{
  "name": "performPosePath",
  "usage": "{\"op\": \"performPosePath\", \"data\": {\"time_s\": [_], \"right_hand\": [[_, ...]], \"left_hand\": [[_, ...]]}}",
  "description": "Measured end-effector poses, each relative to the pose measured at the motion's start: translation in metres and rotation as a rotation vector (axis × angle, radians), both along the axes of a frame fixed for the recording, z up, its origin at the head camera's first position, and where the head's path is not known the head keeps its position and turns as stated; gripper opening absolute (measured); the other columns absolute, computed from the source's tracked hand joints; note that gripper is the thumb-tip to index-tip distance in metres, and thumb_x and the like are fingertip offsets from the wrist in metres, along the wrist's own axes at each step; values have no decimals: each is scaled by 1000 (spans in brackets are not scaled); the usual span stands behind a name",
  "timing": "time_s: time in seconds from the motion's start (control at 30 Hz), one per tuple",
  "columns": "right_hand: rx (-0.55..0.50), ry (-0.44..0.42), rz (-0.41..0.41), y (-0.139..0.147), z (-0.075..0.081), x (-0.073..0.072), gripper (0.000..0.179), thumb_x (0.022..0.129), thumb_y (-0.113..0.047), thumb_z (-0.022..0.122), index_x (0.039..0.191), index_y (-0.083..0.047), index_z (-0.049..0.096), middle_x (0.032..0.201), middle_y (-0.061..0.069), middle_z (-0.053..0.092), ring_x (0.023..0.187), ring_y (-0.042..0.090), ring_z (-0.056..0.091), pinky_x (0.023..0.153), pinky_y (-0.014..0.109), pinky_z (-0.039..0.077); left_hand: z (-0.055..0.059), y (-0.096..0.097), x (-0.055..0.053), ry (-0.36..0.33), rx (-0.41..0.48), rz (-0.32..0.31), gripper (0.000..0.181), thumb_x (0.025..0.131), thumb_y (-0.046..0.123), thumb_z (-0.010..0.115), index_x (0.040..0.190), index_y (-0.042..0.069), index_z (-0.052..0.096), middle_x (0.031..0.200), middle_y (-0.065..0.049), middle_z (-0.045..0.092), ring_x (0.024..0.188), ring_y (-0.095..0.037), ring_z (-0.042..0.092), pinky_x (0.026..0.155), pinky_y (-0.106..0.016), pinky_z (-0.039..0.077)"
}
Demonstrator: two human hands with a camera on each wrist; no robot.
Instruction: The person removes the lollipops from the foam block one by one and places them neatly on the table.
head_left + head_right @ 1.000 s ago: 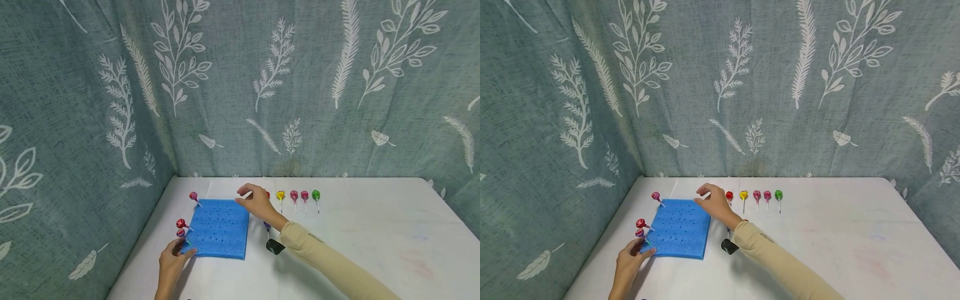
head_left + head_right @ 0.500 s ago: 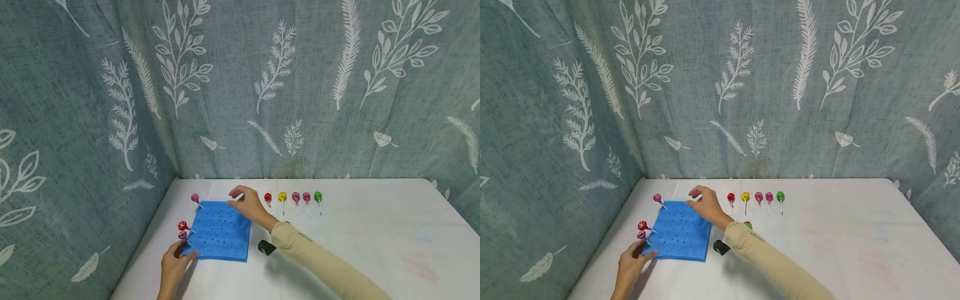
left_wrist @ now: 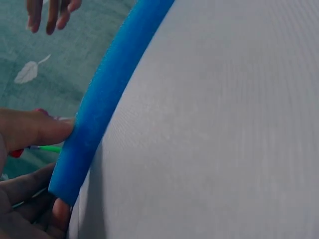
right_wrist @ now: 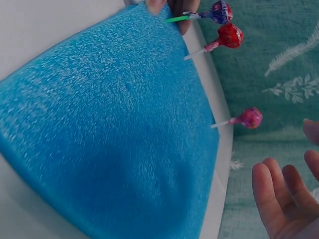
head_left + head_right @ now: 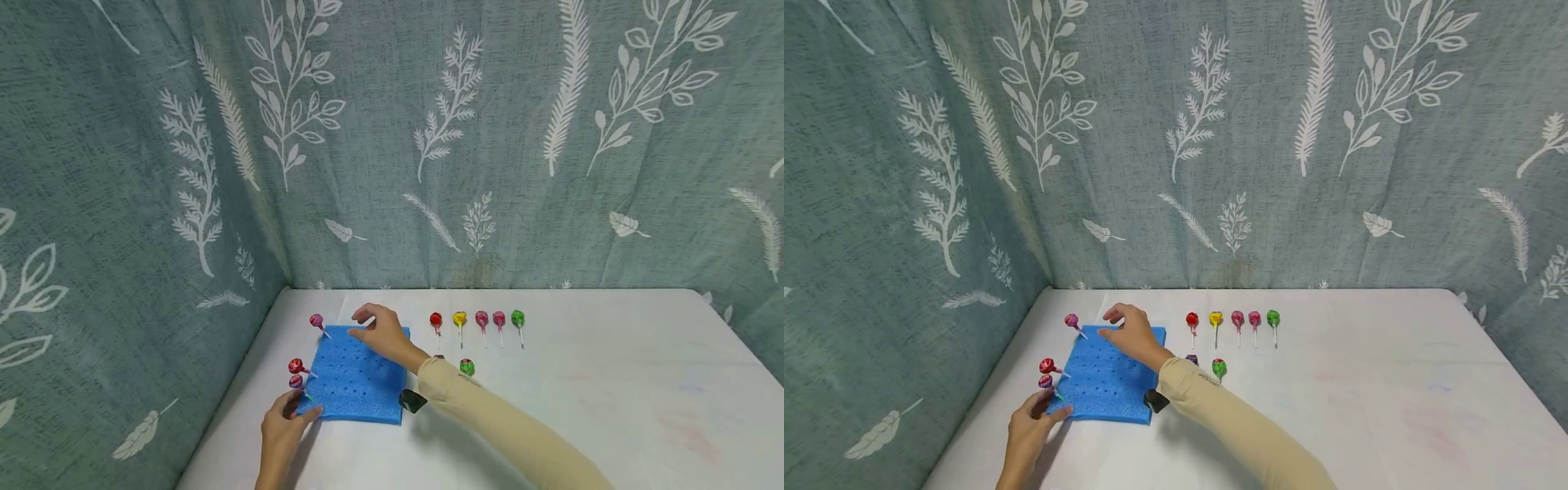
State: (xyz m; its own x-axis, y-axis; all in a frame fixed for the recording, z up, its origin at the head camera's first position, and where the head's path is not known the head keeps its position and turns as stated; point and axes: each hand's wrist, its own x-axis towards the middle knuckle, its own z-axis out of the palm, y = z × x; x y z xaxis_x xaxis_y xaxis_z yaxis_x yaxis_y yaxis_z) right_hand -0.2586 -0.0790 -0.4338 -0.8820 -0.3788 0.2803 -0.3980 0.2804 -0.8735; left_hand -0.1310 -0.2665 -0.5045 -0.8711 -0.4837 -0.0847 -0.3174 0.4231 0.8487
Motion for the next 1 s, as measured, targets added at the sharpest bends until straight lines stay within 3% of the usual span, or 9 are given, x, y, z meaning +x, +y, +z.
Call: {"op": "performPosePath", "data": {"time_s": [0.2, 0.33, 0.6, 0.8, 1.0], "right_hand": [[-25, -24, 24, -15, -8, -2, 20, 78, -20, 66, 96, -14, 59, 94, 1, 58, 74, 12, 55, 65, 22, 47], [-19, -46, 42, -22, -13, 0, 22, 79, -21, 64, 100, -15, 58, 98, 4, 56, 75, 12, 54, 65, 22, 46], [17, -38, 63, -36, -19, -3, 31, 79, -24, 65, 106, -12, 55, 106, 14, 53, 78, 15, 54, 67, 21, 46], [66, -34, 48, -49, -17, -10, 39, 78, -22, 66, 113, -11, 52, 106, 13, 49, 73, 11, 50, 65, 21, 45], [130, -67, 27, -60, -17, -14, 48, 77, -26, 67, 119, -16, 46, 107, 7, 45, 85, 18, 49, 70, 24, 44]], "left_hand": [[-2, 0, 2, -3, 24, 54, 64, 69, 20, 72, 124, 2, 44, 119, -21, 48, 107, -32, 42, 90, -47, 35], [-6, 2, 2, -13, 47, 78, 64, 70, 17, 72, 125, 2, 43, 121, -22, 46, 110, -34, 40, 93, -49, 33], [-9, 4, 2, -5, 64, 59, 64, 70, 22, 72, 124, 2, 45, 120, -22, 47, 109, -35, 42, 92, -49, 35], [-6, 3, -2, 19, 53, 59, 62, 69, 19, 72, 123, 2, 46, 119, -22, 48, 108, -35, 43, 92, -49, 36], [-2, 3, 0, 10, 65, 54, 62, 69, 20, 72, 123, 2, 46, 119, -22, 48, 108, -35, 43, 92, -49, 36]]}}
